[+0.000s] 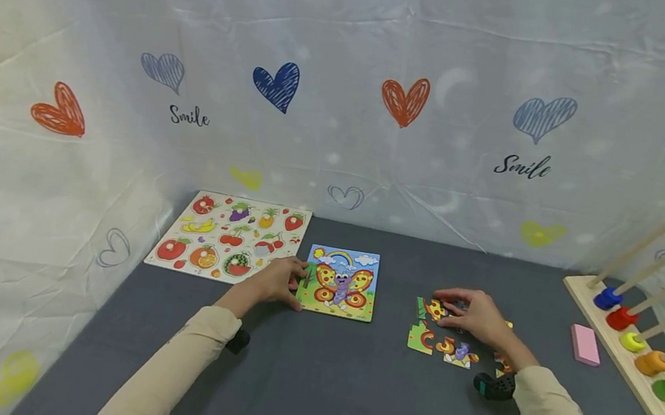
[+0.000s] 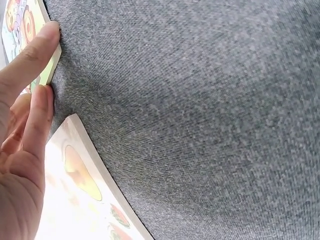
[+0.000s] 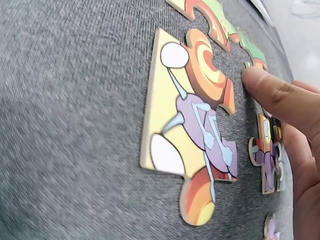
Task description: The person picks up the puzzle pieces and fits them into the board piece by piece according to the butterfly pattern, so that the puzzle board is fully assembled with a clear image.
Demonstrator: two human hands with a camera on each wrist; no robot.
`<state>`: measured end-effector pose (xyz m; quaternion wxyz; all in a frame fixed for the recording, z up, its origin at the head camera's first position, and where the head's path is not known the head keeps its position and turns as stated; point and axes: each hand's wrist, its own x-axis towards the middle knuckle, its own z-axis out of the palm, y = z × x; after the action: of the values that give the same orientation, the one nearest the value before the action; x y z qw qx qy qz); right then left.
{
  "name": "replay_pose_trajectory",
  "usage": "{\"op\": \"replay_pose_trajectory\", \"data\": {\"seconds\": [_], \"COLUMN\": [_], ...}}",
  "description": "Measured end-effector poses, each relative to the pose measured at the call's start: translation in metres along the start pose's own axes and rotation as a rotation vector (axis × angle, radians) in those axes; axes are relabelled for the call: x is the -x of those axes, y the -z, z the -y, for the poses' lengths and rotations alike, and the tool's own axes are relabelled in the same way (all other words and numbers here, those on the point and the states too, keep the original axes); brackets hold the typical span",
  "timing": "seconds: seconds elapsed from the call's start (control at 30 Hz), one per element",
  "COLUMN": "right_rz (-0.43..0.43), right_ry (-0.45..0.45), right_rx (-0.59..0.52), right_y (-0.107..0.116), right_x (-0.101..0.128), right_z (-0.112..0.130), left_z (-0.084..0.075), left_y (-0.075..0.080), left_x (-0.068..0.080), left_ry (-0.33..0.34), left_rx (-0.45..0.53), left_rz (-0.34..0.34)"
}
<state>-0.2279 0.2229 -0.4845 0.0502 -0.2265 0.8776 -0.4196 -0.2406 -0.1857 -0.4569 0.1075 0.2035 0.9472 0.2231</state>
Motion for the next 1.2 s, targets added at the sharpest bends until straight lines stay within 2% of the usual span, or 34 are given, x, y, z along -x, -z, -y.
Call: {"op": "replay_pose_trajectory", "data": {"seconds": [0.27, 0.43, 0.6, 0.73, 0.83, 0.97, 1.2], "right_rz": [0.069, 0.072, 0.028, 0.007, 0.005, -0.008, -0.021], "right_ry": [-0.043, -0.048, -0.034, -0.037, -0.052, -0.027, 0.016], "right_rx": [0.004, -0.013, -0.058, -0.122, -0.198, -0.273, -0.378], "right_y": [0.002, 0.003, 0.006, 0.006, 0.003, -0.008, -0.033], "right_x": [-0.005, -0.004, -0.002, -0.001, -0.001, -0.003, -0.012], "right_z": [0.003, 0.005, 0.007, 0.008, 0.010, 0.014, 0.023], "left_z": [0.002, 0.000, 0.001, 0.003, 0.006, 0.008, 0.006], "left_y": [-0.001, 0.000, 0.003, 0.006, 0.007, 0.009, 0.011], "left_x": [0.000, -0.001, -0.002, -0.003, -0.003, -0.003, -0.006], "left_ry": [0.017, -0.017, -0.071, -0.119, -0.119, -0.113, -0.162], "left_rx": [0.007, 0.008, -0.063, -0.085, -0.084, -0.098, -0.073], "left_rz": [-0.004, 0.003, 0.042, 0.069, 0.086, 0.098, 0.125]}}
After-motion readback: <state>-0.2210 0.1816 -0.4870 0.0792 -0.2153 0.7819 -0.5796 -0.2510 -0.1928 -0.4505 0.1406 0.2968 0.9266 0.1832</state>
